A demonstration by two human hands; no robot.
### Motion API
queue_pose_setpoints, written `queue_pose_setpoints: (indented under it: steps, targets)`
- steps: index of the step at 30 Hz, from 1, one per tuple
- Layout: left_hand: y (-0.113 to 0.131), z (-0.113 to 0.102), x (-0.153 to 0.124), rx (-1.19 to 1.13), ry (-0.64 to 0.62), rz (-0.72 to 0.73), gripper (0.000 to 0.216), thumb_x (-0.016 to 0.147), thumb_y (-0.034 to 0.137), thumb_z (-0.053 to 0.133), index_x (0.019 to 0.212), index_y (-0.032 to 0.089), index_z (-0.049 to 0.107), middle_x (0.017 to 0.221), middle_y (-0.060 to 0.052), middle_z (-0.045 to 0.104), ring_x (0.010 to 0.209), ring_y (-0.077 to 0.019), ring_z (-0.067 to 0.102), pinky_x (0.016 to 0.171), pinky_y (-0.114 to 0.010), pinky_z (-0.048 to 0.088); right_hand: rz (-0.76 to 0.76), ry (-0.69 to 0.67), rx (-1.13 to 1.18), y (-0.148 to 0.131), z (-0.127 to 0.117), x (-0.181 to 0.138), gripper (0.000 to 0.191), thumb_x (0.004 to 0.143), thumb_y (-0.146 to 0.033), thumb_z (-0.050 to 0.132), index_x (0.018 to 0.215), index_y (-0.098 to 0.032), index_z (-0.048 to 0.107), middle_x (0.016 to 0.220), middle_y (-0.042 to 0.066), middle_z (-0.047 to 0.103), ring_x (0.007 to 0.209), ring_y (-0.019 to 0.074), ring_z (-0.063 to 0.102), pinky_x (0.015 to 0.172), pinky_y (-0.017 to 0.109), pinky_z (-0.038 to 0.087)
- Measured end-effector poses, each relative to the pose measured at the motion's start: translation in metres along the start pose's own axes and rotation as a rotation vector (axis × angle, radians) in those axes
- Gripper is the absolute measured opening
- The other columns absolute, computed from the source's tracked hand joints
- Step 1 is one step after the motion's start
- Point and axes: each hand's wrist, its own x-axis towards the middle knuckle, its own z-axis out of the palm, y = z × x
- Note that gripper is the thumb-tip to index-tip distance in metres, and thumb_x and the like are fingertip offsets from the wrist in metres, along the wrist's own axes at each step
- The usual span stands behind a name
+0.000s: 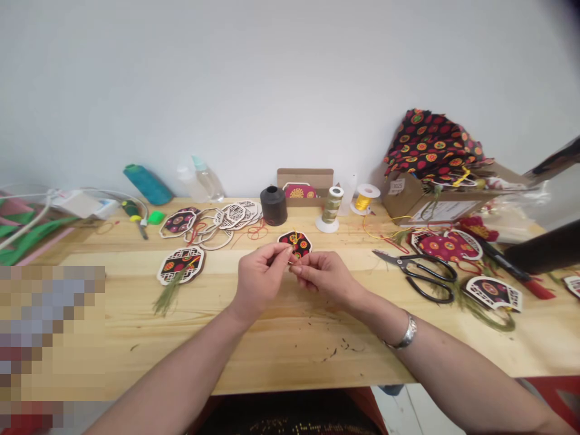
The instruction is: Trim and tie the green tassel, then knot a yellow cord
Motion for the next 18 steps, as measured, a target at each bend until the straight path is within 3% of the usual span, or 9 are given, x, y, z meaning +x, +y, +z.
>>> queue_pose_setpoints:
  steps: [7,12,18]
  targets:
    - [-0.007,0.0,-0.002,0.121,0.009,0.106,0.013,0.081,0.025,0.059,0.082,0.018,0.07,0.072,0.0,0.073,0.065,-0.0128,0.065,0.066,-0.021,0.052,-0.286,0.092,-0.3,0.004,0.002,-0.005,0.017,0.081,-0.024,0.056,0.069,-0.014,0.064,0.055,-0.003,0.057,0.051,0.0071,0.046,0.052,0.02,0.037]
    - [-0.007,0.0,-0.002,0.146,0.002,0.108,0.014,0.081,0.026,0.058,0.082,0.018,0.07,0.072,0.0,0.073,0.065,-0.013,0.065,0.064,-0.021,0.052,-0.532,0.087,-0.605,0.01,0.0,-0.009,0.02,0.087,-0.021,0.05,0.089,-0.017,0.07,0.085,0.006,0.073,0.07,0.0125,0.063,0.065,0.023,0.046]
    - [-0.005,0.001,-0.003,0.119,-0.025,0.059,0.015,0.081,0.027,0.058,0.082,0.018,0.07,0.073,-0.001,0.073,0.065,-0.0137,0.065,0.065,-0.022,0.052,-0.611,0.032,-0.807,0.011,-0.004,-0.01,0.025,0.091,-0.02,0.043,0.095,-0.016,0.067,0.09,0.009,0.072,0.077,0.0154,0.066,0.069,0.025,0.048]
